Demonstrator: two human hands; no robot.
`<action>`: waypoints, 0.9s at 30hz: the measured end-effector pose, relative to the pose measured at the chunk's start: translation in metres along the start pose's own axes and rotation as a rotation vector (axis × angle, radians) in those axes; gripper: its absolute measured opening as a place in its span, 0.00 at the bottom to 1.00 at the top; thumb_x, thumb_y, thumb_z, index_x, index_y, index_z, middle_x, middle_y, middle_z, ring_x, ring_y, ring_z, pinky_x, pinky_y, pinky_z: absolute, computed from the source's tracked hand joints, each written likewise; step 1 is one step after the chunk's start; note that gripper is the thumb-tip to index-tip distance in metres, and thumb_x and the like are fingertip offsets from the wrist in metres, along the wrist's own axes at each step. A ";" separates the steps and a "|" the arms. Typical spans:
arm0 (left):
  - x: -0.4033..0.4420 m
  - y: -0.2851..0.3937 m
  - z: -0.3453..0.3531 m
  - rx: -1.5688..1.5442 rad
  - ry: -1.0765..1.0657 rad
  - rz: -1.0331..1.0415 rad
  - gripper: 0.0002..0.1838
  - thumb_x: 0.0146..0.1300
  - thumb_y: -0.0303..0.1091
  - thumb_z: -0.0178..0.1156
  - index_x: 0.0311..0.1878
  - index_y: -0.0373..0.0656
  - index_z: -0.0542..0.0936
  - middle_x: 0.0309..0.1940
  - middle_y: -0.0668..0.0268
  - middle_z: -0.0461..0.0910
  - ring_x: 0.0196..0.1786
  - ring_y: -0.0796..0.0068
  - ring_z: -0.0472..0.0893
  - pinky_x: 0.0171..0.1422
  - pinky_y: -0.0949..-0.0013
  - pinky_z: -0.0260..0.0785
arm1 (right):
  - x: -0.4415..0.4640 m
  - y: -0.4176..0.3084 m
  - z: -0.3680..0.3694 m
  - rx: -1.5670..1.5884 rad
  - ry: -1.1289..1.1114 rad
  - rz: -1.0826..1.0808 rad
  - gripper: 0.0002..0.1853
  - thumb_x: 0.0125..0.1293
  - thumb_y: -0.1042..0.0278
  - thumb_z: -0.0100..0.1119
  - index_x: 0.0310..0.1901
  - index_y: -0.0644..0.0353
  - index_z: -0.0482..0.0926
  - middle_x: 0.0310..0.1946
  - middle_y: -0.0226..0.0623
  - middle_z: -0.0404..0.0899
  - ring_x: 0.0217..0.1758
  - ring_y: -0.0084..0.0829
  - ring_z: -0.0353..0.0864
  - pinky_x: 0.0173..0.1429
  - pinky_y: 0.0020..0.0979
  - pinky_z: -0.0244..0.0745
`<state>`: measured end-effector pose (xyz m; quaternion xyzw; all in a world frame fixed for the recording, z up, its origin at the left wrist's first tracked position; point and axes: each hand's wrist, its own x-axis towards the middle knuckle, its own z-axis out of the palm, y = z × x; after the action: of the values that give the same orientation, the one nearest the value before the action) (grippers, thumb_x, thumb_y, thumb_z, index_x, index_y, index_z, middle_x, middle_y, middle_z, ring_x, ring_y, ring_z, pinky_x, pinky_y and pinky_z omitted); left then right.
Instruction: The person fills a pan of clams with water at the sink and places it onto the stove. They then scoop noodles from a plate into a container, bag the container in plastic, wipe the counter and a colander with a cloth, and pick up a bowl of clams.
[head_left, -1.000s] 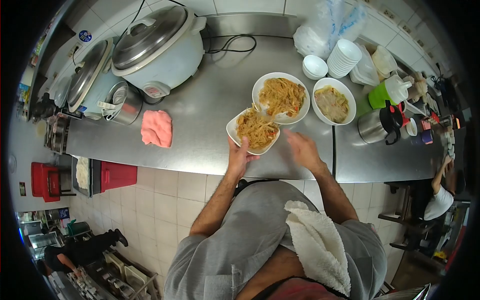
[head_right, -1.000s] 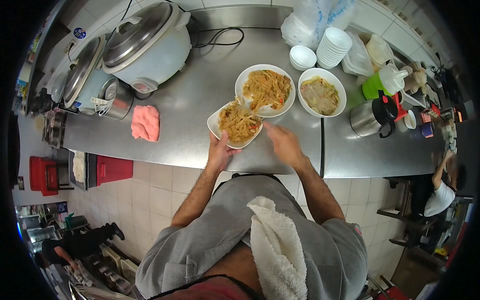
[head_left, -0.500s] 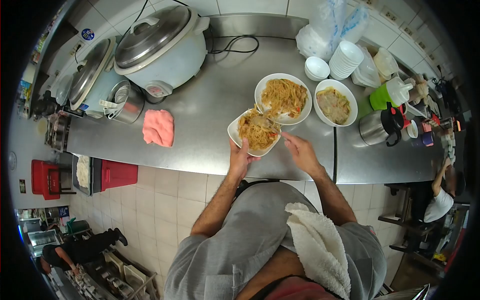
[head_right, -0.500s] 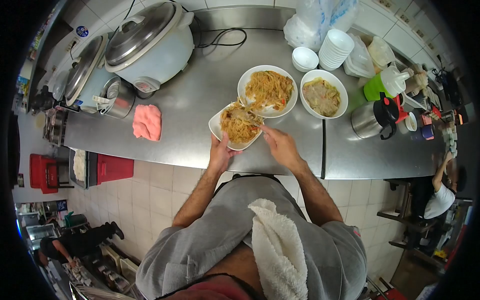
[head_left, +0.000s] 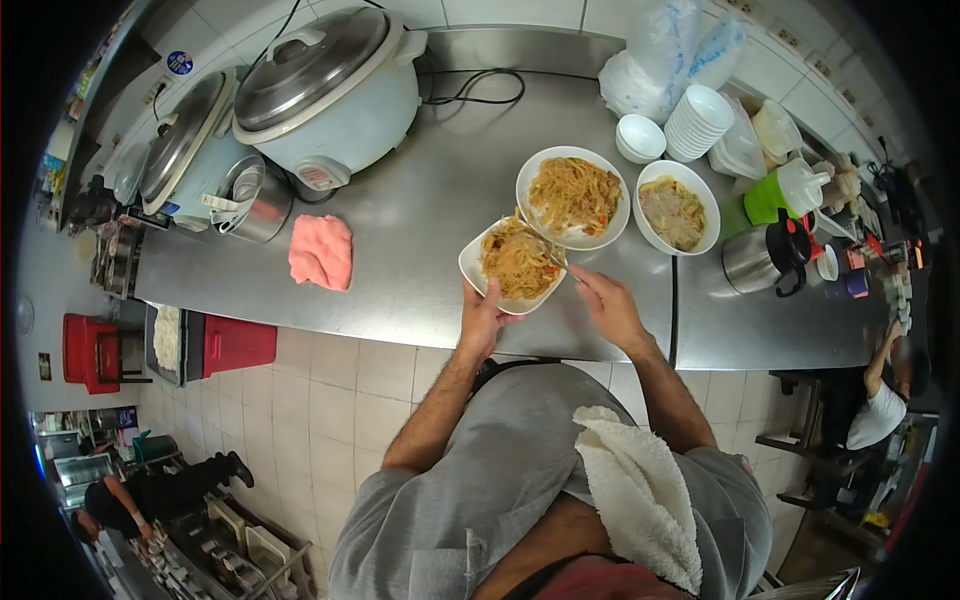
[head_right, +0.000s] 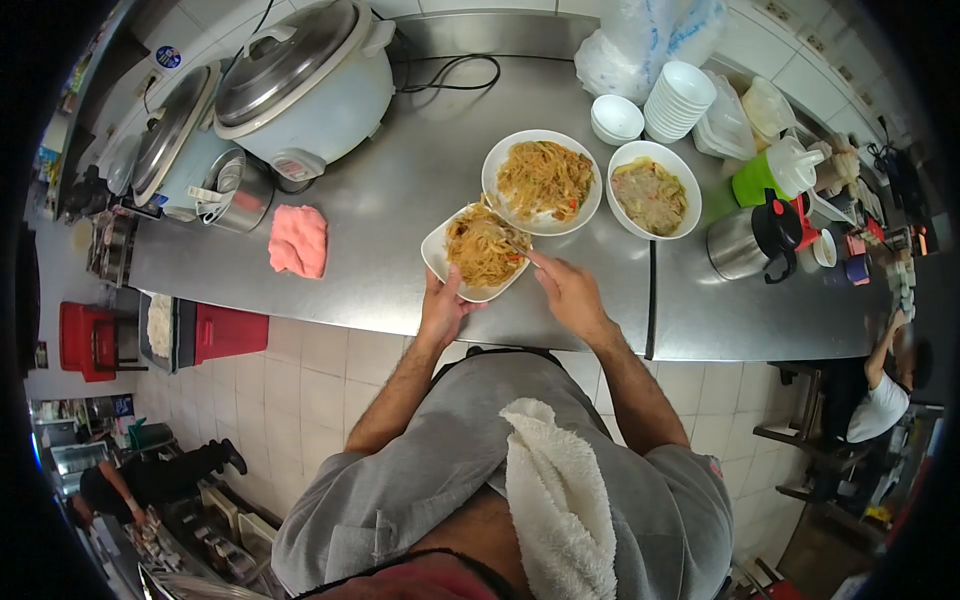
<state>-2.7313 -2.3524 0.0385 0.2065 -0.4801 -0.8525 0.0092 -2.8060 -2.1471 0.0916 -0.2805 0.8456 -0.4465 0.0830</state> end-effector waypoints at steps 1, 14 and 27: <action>0.001 0.000 0.000 0.001 -0.004 0.000 0.22 0.70 0.43 0.43 0.63 0.55 0.51 0.56 0.57 0.68 0.48 0.63 0.79 0.39 0.62 0.78 | 0.004 -0.001 -0.002 -0.045 0.065 -0.029 0.16 0.63 0.73 0.50 0.53 0.60 0.73 0.43 0.49 0.78 0.44 0.47 0.78 0.46 0.37 0.73; 0.002 -0.013 -0.025 -0.002 0.089 0.087 0.22 0.71 0.40 0.42 0.65 0.50 0.54 0.56 0.59 0.69 0.49 0.66 0.78 0.40 0.65 0.79 | 0.027 0.053 0.015 -0.216 0.214 0.159 0.15 0.63 0.70 0.50 0.52 0.56 0.74 0.44 0.47 0.78 0.44 0.49 0.78 0.46 0.42 0.73; 0.020 -0.019 -0.035 -0.030 0.100 0.162 0.20 0.70 0.37 0.44 0.62 0.45 0.59 0.54 0.61 0.70 0.49 0.71 0.77 0.40 0.70 0.78 | 0.009 0.016 -0.006 -0.081 -0.051 -0.041 0.16 0.63 0.73 0.51 0.53 0.58 0.73 0.45 0.49 0.78 0.45 0.46 0.78 0.49 0.37 0.72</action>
<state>-2.7332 -2.3749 0.0004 0.2092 -0.4813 -0.8447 0.1053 -2.8218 -2.1406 0.0831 -0.3124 0.8546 -0.4063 0.0841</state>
